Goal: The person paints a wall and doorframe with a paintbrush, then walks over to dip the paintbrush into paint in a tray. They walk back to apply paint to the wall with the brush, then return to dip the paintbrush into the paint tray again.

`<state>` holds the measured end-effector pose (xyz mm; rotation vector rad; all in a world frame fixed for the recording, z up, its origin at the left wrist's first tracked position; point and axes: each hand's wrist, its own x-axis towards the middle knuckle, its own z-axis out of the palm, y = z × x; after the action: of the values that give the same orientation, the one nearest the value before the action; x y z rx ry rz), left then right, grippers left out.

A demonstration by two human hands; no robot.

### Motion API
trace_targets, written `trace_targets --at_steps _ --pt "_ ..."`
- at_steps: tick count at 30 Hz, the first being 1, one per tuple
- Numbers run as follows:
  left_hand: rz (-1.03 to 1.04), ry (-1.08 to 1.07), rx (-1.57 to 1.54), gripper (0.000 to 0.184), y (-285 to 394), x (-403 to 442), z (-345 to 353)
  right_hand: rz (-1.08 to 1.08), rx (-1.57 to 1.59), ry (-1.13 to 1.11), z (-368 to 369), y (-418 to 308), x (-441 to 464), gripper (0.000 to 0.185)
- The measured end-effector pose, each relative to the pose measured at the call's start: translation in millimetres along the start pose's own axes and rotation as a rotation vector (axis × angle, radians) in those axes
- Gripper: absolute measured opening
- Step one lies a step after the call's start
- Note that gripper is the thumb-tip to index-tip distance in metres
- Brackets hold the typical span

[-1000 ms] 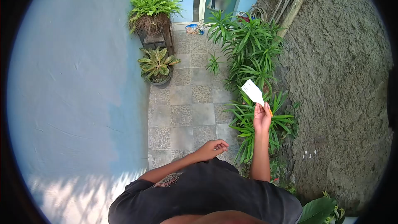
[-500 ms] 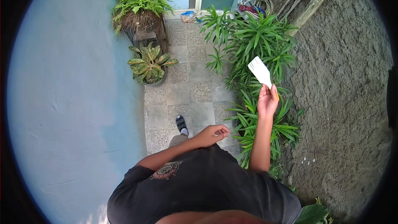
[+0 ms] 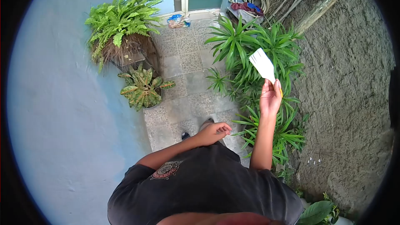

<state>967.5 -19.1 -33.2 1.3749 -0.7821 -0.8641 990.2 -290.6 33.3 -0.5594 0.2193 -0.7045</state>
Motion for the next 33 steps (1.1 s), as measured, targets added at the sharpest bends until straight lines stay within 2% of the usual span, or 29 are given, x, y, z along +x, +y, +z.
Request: trace_targets --at_steps 4,7,12,15,19,21,23,25,28,33 --pt "-0.029 -0.027 -0.023 0.021 -3.6 57.2 -45.0 -0.064 0.016 0.046 16.8 10.3 62.2 0.018" --pt "-0.012 -0.053 0.080 0.020 2.5 105.5 -85.7 -0.095 0.046 0.019 27.9 18.5 118.7 0.019" --pt "-0.023 0.078 0.062 0.021 41.0 194.6 -148.0 -0.085 0.091 0.003 53.6 30.3 229.1 0.019" --pt "0.096 0.083 0.088 0.020 40.0 236.0 -174.6 -0.097 0.055 -0.042 65.4 42.1 289.9 0.020" --pt "0.000 0.066 0.057 0.020 43.0 273.2 -203.6 -0.044 0.104 -0.024 80.1 65.0 350.4 0.020" --pt "0.015 0.076 0.063 0.020 38.2 291.5 -222.3 -0.033 0.124 -0.018 89.9 80.0 370.2 0.019" --pt "-0.072 0.071 0.061 0.021 38.0 311.4 -241.3 -0.023 0.095 -0.044 96.4 93.9 391.9 0.022" --pt "-0.006 0.015 0.081 0.022 34.0 325.7 -262.0 -0.031 0.094 -0.036 102.3 111.2 410.3 0.023" --pt "-0.047 -0.162 0.084 0.025 38.9 352.0 -300.6 -0.045 0.085 -0.003 111.2 133.1 441.9 0.024" --pt "-0.008 -0.339 0.065 0.026 53.9 400.1 -384.7 -0.103 0.072 0.057 145.2 166.3 494.1 0.024"
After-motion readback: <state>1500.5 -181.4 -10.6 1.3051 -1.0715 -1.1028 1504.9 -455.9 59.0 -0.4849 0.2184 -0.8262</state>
